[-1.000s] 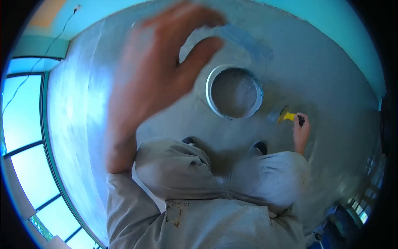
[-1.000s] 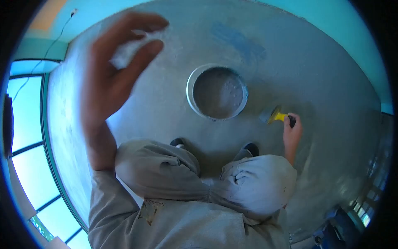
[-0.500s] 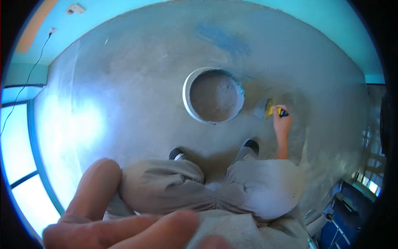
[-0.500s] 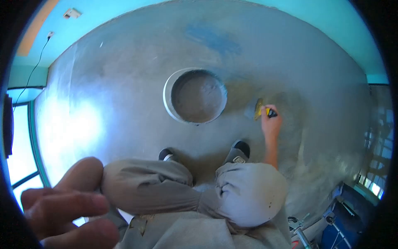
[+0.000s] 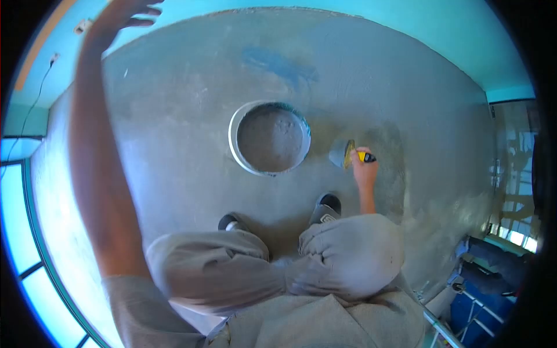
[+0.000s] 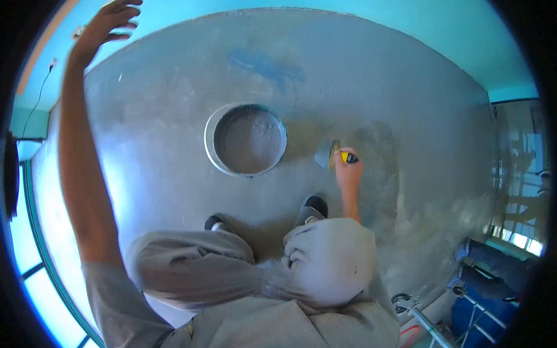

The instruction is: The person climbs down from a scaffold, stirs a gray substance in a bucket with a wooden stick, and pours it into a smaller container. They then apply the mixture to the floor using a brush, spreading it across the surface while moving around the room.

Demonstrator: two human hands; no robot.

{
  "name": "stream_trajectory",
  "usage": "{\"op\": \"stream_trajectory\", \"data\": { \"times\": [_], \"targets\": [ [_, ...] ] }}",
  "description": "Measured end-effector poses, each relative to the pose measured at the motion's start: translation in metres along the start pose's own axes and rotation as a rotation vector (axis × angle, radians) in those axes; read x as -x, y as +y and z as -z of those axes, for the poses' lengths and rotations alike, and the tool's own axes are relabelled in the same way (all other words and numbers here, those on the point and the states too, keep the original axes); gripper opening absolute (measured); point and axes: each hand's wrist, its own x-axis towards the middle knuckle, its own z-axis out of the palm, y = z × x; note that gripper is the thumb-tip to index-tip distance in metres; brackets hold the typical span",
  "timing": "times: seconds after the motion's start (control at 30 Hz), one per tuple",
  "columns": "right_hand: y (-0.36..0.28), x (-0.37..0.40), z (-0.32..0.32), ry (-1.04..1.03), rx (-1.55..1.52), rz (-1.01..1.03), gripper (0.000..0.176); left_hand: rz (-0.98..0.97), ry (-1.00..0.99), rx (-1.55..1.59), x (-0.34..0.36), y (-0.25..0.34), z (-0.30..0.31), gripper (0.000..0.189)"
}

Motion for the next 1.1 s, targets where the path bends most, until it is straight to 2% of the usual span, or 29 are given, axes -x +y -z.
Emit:
{"op": "stream_trajectory", "data": {
  "times": [0.07, 0.1, 0.13, 0.17, 0.2, 0.3, 0.33, 0.4, 0.43, 0.53, 0.63, 0.73, 0.8, 0.87, 0.97, 1.03, 1.1],
  "targets": [
    [-0.006, -0.010, 0.005, -0.062, -0.044, 0.020, 0.015, 0.178, 0.450, 0.560, -0.013, -0.071, -0.070, 0.040],
    [-0.025, -0.011, 0.012, -0.065, -0.029, 0.004, 0.015, 0.483, 0.323, 0.523, -0.013, -0.111, -0.092, 0.037],
    [-0.055, -0.009, 0.024, -0.062, -0.018, -0.013, 0.014, 0.437, 0.356, 0.472, 0.006, -0.135, -0.131, 0.032],
    [-0.080, -0.009, 0.034, -0.037, -0.064, 0.005, 0.015, 0.531, 0.098, 0.344, 0.019, -0.156, -0.152, 0.024],
    [-0.102, -0.006, 0.047, -0.014, -0.101, 0.016, 0.016, 0.690, -0.210, 0.021, 0.037, -0.157, -0.168, 0.033],
    [-0.166, -0.003, 0.073, -0.054, -0.315, 0.131, 0.019, 0.954, -0.449, 0.321, 0.051, -0.172, -0.180, 0.041],
    [-0.178, -0.003, 0.079, -0.084, -0.326, 0.194, 0.020, 0.933, -0.208, 0.415, 0.047, -0.173, -0.185, 0.042],
    [-0.204, -0.003, 0.078, -0.146, -0.383, 0.312, 0.017, 0.814, 0.034, 0.328, 0.017, -0.178, -0.183, 0.043],
    [-0.214, -0.003, 0.069, -0.214, -0.368, 0.285, 0.016, 0.753, 0.144, 0.285, 0.007, -0.178, -0.187, 0.044],
    [-0.227, -0.006, 0.031, -0.421, -0.245, 0.308, 0.014, 0.710, 0.189, 0.329, -0.014, -0.154, -0.197, 0.044],
    [-0.238, 0.001, 0.012, -0.436, -0.112, 0.385, 0.014, 0.738, 0.086, 0.274, -0.020, -0.142, -0.206, 0.047],
    [-0.213, -0.005, 0.014, -0.356, -0.438, 0.186, 0.015, 0.761, 0.081, 0.325, -0.010, -0.143, -0.205, 0.048],
    [-0.196, -0.012, 0.029, -0.291, -0.666, 0.053, 0.014, 0.745, 0.092, 0.329, -0.014, -0.182, -0.207, 0.050],
    [-0.167, -0.018, 0.039, -0.205, -0.950, -0.027, 0.016, 0.737, 0.143, 0.391, -0.007, -0.190, -0.204, 0.050],
    [-0.125, -0.010, 0.062, 0.002, -1.373, -0.182, 0.017, 0.774, 0.236, 0.591, -0.005, -0.231, -0.211, 0.064],
    [-0.153, 0.000, 0.075, 0.293, -1.486, -0.410, 0.023, 0.736, 0.238, 0.600, -0.002, -0.226, -0.209, 0.059],
    [-0.107, 0.007, 0.093, 0.127, -1.819, -0.375, 0.027, 0.675, 0.179, 0.649, -0.009, -0.259, -0.217, 0.061]
  ]
}}
